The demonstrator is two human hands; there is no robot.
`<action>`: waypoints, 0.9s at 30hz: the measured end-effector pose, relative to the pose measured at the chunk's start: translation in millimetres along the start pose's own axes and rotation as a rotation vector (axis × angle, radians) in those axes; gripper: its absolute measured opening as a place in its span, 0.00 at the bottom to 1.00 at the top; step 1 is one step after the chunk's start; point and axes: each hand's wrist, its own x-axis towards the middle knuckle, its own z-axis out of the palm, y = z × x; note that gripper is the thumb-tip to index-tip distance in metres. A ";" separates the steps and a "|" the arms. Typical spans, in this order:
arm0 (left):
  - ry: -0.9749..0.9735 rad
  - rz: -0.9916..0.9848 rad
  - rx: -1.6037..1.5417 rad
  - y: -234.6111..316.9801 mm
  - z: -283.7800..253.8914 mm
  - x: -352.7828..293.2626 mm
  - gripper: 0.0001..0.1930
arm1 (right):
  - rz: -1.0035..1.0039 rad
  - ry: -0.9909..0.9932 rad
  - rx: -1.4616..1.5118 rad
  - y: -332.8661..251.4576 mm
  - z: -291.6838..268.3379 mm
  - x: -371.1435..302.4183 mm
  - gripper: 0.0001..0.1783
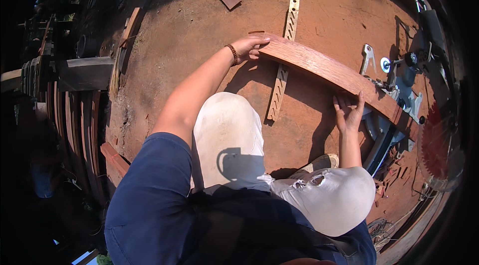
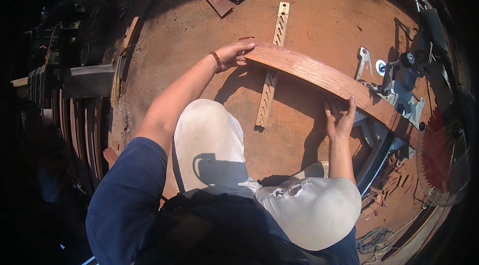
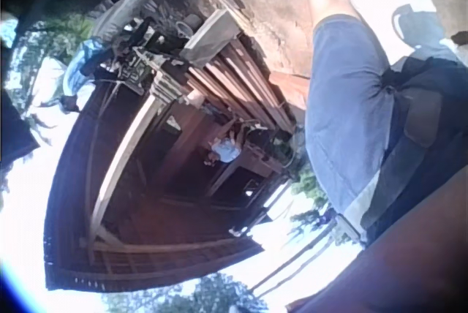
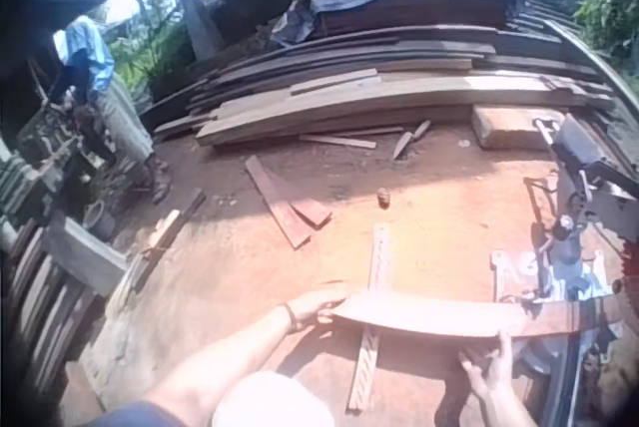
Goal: The person sits on the ground and uses a miter saw to cut a wooden plank into smaller pieces. They repeatedly position the wood, lower the saw blade to cut, and remove the cut pieces, accumulating several offcuts on the floor.
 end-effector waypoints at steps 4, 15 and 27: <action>-0.074 -0.011 -0.012 5.8 17.9 3.8 0.28 | -0.042 0.050 -0.023 -1.0 0.3 -1.1 0.34; 0.011 -0.007 -0.040 2.7 10.1 1.2 0.37 | -0.084 0.078 -0.019 17.4 2.5 9.5 0.27; 0.036 -0.003 -0.044 1.2 14.3 3.4 0.35 | -0.123 0.131 0.021 16.7 5.4 9.5 0.25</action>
